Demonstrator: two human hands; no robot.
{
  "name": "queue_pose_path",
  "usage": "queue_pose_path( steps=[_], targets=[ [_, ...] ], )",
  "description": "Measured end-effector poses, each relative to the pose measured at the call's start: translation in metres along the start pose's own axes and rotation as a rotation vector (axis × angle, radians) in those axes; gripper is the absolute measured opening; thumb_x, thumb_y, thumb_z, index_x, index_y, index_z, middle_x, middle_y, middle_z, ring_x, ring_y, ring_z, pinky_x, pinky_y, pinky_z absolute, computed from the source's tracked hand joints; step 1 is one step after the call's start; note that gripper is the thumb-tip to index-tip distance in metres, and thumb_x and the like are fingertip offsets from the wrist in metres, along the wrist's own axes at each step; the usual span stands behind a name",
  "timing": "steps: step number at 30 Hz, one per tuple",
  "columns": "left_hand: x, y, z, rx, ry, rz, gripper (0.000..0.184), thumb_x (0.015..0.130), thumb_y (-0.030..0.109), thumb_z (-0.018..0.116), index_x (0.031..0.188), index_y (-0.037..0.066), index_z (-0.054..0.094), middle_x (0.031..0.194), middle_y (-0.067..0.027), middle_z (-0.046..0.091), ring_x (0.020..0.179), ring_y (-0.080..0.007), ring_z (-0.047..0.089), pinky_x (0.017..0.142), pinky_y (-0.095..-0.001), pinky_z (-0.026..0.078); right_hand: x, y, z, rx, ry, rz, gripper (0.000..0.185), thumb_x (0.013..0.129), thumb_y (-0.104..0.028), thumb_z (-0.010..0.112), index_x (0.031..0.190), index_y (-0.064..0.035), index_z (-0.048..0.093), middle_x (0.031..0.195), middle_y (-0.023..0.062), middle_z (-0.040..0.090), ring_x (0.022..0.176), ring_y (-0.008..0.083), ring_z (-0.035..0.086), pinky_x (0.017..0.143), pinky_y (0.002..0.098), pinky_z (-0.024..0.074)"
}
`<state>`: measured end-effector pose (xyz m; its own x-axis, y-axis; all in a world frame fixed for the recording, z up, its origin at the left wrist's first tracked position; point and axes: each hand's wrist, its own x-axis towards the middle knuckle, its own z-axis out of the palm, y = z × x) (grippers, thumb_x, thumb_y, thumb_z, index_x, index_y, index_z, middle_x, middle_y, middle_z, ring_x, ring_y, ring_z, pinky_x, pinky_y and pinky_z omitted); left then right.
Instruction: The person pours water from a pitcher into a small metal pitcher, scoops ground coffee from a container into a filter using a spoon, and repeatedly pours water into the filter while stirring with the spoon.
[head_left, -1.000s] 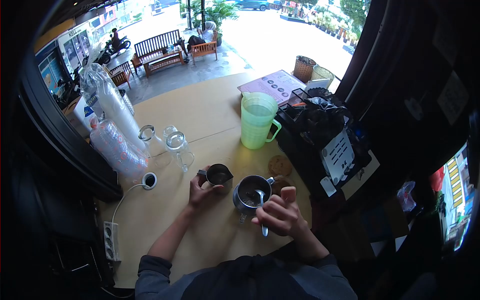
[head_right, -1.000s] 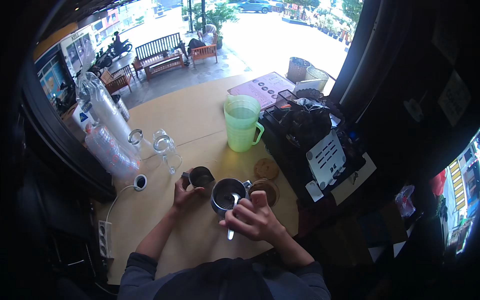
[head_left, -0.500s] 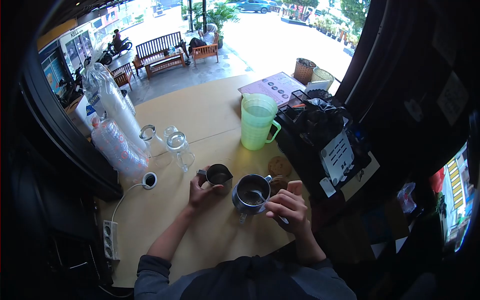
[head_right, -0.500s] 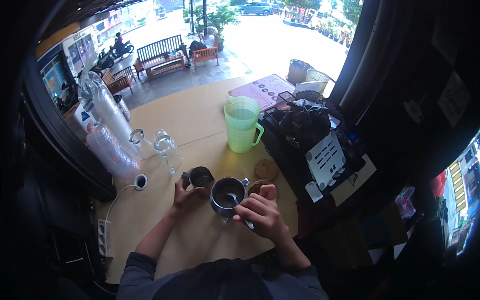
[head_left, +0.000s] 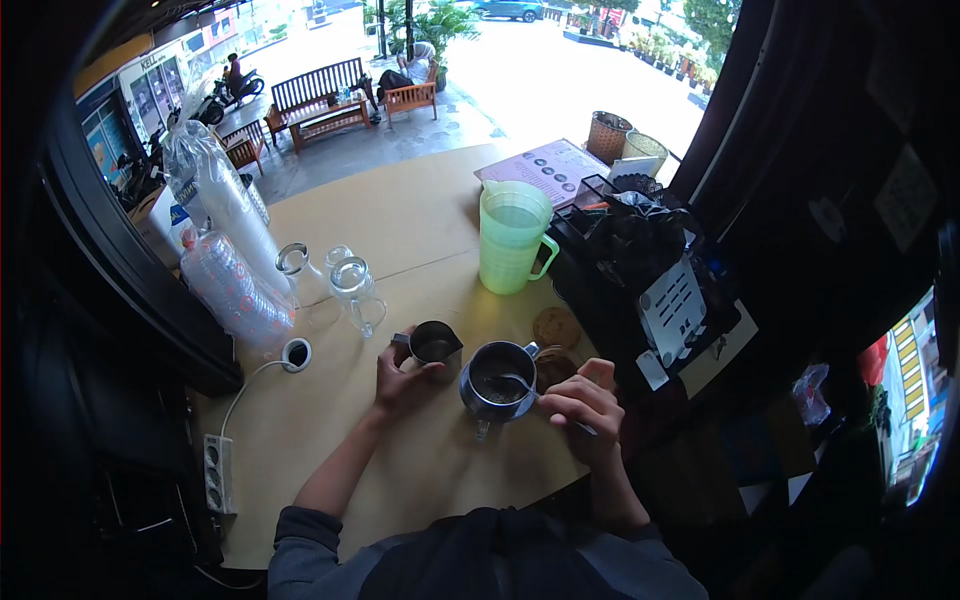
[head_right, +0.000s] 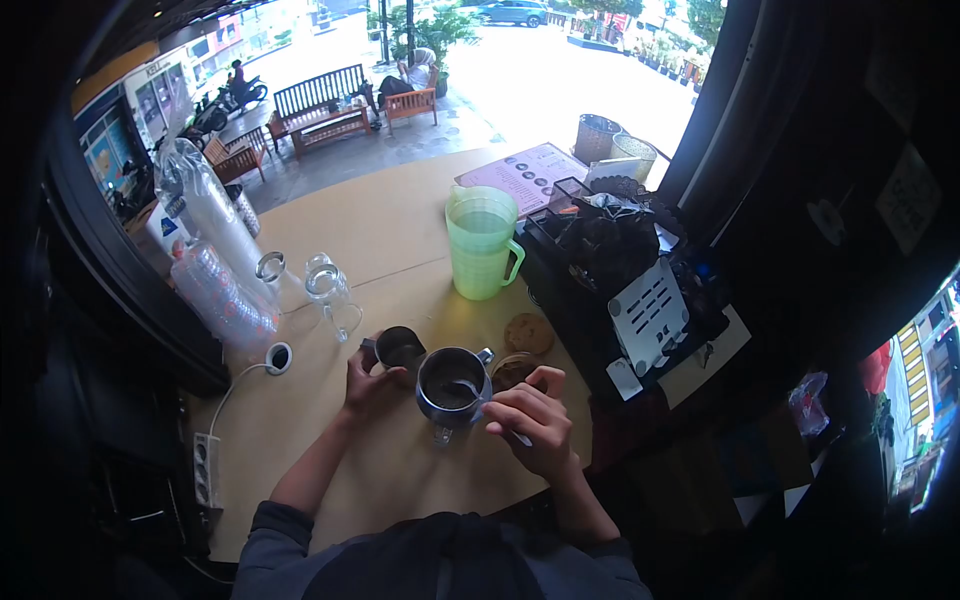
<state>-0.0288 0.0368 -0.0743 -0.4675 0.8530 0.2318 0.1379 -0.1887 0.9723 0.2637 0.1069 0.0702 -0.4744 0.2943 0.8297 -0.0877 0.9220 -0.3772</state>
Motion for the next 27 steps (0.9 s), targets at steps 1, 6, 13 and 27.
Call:
queue_pose_path(
  steps=[1,6,13,27],
  targets=[
    [0.0,0.001,0.0,-0.008,-0.005,0.008,0.088,0.066,0.024,0.09,0.135,-0.008,0.045,0.118,-0.013,0.065,0.111,-0.0197,0.062,0.102,-0.0345,0.044,0.0,0.0,0.002,-0.002,0.001,0.001,0.019,0.082,-0.024,0.072,0.091,-0.0076,0.069,0.078,0.0034,0.066,0.063,0.0172,0.061,0.078,0.0367,0.037],
    [0.0,0.008,0.002,-0.012,-0.005,0.01,0.088,0.066,0.025,0.09,0.134,-0.008,0.046,0.118,-0.0125,0.065,0.111,-0.0194,0.062,0.102,-0.0345,0.044,0.002,-0.001,0.011,-0.033,-0.065,0.042,0.021,0.076,-0.017,0.076,0.093,-0.0094,0.068,0.08,0.0014,0.066,0.067,0.0155,0.061,0.08,0.0369,0.0357],
    [-0.001,0.008,0.002,-0.01,0.0,-0.006,0.088,0.066,0.025,0.09,0.135,-0.008,0.045,0.118,-0.0126,0.065,0.111,-0.0195,0.061,0.102,-0.0344,0.044,0.01,0.003,0.006,-0.103,-0.066,0.098,0.018,0.076,-0.016,0.076,0.089,-0.0093,0.067,0.079,0.0007,0.066,0.066,0.0154,0.06,0.078,0.0358,0.0342],
    [0.0,0.007,0.002,-0.022,-0.02,-0.017,0.085,0.068,0.022,0.089,0.134,-0.007,0.045,0.118,-0.0121,0.065,0.11,-0.0188,0.061,0.102,-0.0343,0.044,-0.02,0.002,-0.018,0.244,0.766,0.442,0.037,0.101,-0.022,0.05,0.073,-0.0001,0.059,0.061,0.0065,0.06,0.048,0.0134,0.054,0.074,0.0334,0.0458]
  ],
)
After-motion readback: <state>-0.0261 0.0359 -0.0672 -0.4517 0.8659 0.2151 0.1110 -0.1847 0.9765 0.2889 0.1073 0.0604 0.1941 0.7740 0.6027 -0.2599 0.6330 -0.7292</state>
